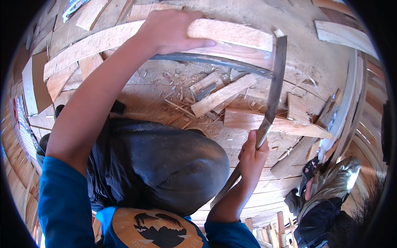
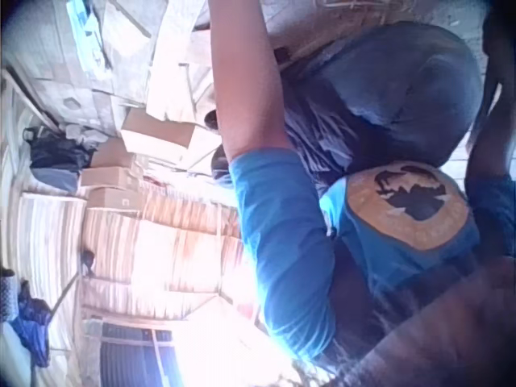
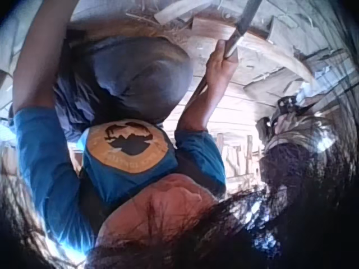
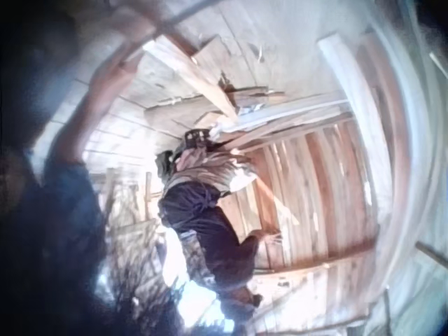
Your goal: The person shapes a piece of wood using a drawknife and handles various wood fragments while sitting on a workshop floor.
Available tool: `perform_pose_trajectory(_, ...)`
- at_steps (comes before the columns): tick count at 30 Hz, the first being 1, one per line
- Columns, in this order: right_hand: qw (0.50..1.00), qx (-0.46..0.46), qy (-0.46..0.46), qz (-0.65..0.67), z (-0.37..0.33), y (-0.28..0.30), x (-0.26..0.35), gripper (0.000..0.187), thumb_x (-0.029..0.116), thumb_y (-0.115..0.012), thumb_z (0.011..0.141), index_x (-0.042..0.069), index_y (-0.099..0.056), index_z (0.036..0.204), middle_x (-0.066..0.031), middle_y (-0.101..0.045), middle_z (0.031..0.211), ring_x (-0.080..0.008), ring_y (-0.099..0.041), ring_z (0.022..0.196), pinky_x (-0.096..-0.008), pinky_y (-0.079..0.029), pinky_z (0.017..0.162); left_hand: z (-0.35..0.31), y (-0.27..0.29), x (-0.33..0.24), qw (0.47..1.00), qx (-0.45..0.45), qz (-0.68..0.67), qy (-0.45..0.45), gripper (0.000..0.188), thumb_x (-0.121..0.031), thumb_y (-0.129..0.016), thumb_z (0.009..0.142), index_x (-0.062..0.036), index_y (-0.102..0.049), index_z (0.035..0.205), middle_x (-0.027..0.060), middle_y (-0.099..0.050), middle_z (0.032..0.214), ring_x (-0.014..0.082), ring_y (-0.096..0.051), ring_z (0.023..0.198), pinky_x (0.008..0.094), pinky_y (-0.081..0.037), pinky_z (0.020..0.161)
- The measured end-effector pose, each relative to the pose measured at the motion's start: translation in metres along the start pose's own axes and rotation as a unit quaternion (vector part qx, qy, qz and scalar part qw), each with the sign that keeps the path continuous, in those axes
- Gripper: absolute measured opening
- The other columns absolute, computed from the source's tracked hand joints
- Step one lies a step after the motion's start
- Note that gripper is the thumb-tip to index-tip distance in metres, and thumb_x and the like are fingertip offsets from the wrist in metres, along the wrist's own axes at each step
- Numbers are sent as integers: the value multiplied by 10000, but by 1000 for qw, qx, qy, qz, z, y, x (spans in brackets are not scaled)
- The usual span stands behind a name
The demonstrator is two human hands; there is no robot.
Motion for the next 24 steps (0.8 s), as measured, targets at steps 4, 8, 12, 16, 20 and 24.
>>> perform_pose_trajectory(4,999,-37,-4,27,-16,29,-13,215,244,-534,1027,67,-554,906,57,-399,551,-19,-357,433,-206,-275,382,-7,2,-3,991,-114,-5,-69,728,-655,-620,813,-28,-618,1183,181,-675,1071,321,-657,1016,431,-534,864)
perform_pose_trajectory(8,996,-72,60,9,-40,61,-7,199,232,-537,1024,70,-554,909,61,-405,555,-17,-362,441,-206,-279,387,-21,40,2,966,-232,-26,-114,653,-559,-743,743,-26,-648,1108,158,-688,1035,332,-666,964,427,-537,860)
perform_pose_trajectory(12,990,-90,105,-23,-72,80,-13,182,220,-545,1015,76,-560,905,64,-398,555,-22,-368,443,-215,-283,393,-48,83,5,946,-285,-77,-133,650,-564,-755,719,-58,-647,1113,152,-703,974,335,-685,887,430,-543,783)
perform_pose_trajectory(16,994,-75,74,-15,-112,66,19,213,121,-556,999,10,-503,826,-17,-414,676,-97,-375,643,-289,-352,565,-99,135,3,934,-297,-128,-154,683,-594,-762,682,-71,-647,1106,154,-705,954,352,-683,867,439,-539,764)
perform_pose_trajectory(20,979,-43,197,-16,-142,33,45,230,198,-551,1011,55,-534,832,50,-428,622,-35,-387,564,-228,-304,496,-155,175,11,933,-274,-167,-161,710,-494,-847,622,-28,-639,1117,216,-693,934,384,-681,876,414,-541,793)
perform_pose_trajectory(24,990,1,141,28,-159,0,37,250,195,-577,989,-8,-543,848,-31,-492,678,-113,-432,658,-304,-396,598,-193,202,31,922,-296,-181,-174,710,-476,-852,625,-22,-624,1120,205,-685,870,394,-675,828,415,-533,755)
Point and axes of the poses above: each hand's wrist, its own z-axis towards the middle knuckle, its own y-axis out of the back of the hand, x = y × z, the point moved 6 cm from there along z, towards the middle knuckle
